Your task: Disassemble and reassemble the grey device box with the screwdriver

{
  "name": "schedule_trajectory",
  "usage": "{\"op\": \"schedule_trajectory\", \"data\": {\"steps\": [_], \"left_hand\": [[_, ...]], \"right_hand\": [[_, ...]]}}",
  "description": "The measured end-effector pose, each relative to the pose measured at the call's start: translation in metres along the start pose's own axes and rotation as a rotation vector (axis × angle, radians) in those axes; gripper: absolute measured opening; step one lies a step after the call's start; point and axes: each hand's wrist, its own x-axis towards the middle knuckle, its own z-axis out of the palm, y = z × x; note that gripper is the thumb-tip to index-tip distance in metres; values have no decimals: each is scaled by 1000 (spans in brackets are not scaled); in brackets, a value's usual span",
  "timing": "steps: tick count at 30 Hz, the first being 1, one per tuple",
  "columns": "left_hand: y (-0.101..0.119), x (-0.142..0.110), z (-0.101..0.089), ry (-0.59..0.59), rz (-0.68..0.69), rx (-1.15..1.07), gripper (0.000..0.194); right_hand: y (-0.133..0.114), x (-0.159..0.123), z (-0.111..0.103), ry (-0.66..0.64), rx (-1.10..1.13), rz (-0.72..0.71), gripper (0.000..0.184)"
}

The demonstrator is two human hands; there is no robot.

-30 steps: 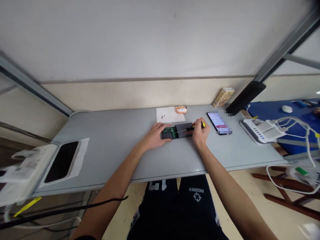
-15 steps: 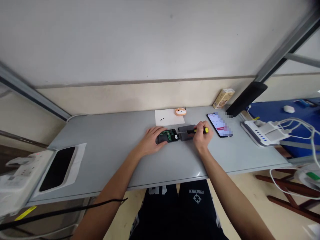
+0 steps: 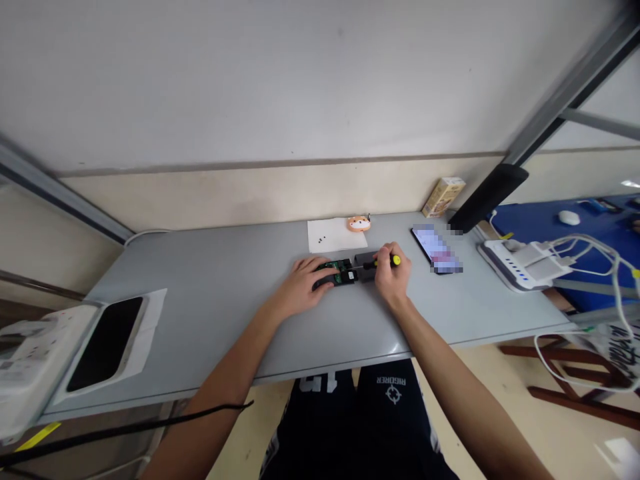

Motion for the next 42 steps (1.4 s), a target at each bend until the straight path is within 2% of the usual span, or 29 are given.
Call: {"op": "schedule_trajectory", "data": {"steps": [6, 12, 16, 19, 22, 25, 30, 33, 35, 38, 42], "left_hand": [[2, 0, -1, -11, 8, 7, 31], [5, 1, -2, -28, -8, 2, 32], [4, 3, -1, -6, 0, -38, 31], [1, 6, 0, -13, 21, -38, 28], [-1, 9, -1, -37, 38, -25, 28], [-2, 12, -2, -44, 61, -4, 28], [-6, 19, -3, -72, 127, 16, 28], [-9, 22, -2, -80, 143, 0, 31], [-10, 21, -1, -86, 136, -3, 33], [-10, 18, 0, -105, 122, 1, 36], [-12, 15, 1, -115, 105, 7, 38]], "right_hand": [[1, -1, -1, 12, 18, 18, 35], [-2, 3, 1, -46, 17, 5, 37], [-6, 14, 7, -75, -3, 20, 25], [-13, 29, 15, -179, -32, -22, 33], [-20, 47, 24, -368, -79, -96, 25], [-22, 65, 31, -455, 84, -123, 26], [-6, 77, 33, -529, 476, 109, 32], [4, 74, 31, -496, 691, 262, 36], [6, 71, 31, -471, 806, 324, 30], [2, 66, 33, -424, 936, 389, 24], [-8, 63, 37, -364, 977, 462, 28]]}}
